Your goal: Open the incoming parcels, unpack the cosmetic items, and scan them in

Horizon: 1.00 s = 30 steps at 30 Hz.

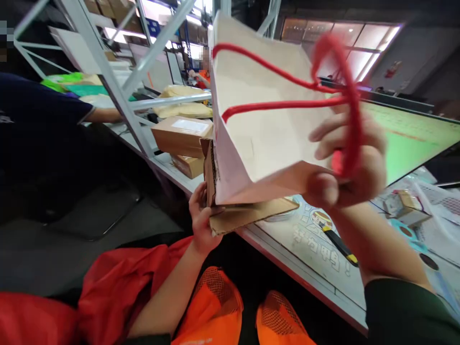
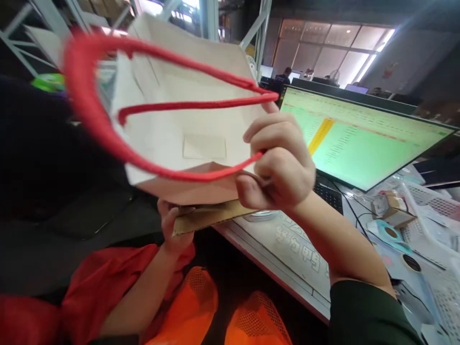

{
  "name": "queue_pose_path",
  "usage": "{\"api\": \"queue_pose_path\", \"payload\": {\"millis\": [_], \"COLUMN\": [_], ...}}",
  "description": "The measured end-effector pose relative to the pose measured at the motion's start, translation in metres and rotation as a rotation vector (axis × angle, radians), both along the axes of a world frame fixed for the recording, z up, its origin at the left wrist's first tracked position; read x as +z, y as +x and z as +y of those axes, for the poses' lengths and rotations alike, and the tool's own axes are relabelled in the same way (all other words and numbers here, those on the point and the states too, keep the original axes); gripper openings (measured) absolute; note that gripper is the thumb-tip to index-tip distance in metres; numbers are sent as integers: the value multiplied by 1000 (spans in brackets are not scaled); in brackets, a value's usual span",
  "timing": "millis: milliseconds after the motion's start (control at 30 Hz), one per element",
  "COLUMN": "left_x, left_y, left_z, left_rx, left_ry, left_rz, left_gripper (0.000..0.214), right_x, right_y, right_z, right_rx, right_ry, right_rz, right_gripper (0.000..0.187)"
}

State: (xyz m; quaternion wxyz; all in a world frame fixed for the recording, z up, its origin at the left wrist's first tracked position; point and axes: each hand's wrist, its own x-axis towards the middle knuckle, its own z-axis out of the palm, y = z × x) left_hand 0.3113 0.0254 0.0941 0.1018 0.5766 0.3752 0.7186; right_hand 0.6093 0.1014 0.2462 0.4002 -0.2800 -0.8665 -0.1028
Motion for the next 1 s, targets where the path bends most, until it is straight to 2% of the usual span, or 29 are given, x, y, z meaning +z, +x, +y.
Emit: {"api": "queue_pose_path", "payload": {"millis": [67,133,233,367,433,533,633,733,867,933,1000], "left_x": [1,5,15,19,16,7,1,1,6,8,9], "left_y": [-10,-18,-20,-13,-12,-17,-23,-25,-23,-22,-20], "left_z": [8,14,20,23,24,23,24,26,28,28,28], "left_rx": [17,64,120,88,80,97,148,141,162,189,209], "left_ry": [184,281,271,286,294,259,241,275,335,359,348], "left_rz": [179,308,341,297,292,291,302,317,292,289,292], "left_gripper": [28,20,16,22,25,32,33,26,21,16,13], "right_x": [12,22,33,45,51,57,60,56,46,48,58], "right_y": [-22,-36,-49,-71,-84,-94,-93,-94,-107,-113,-117], "right_z": [3,-3,-23,-33,-20,14,36,32,18,14,7], "right_rx": [173,324,344,226,174,111,88,55,-91,-175,-251], "right_ry": [255,471,565,487,405,282,246,284,266,215,158], "right_rz": [136,191,134,89,81,36,-18,5,36,51,67], "right_gripper": [40,33,26,24,27,26,21,20,23,24,23]}}
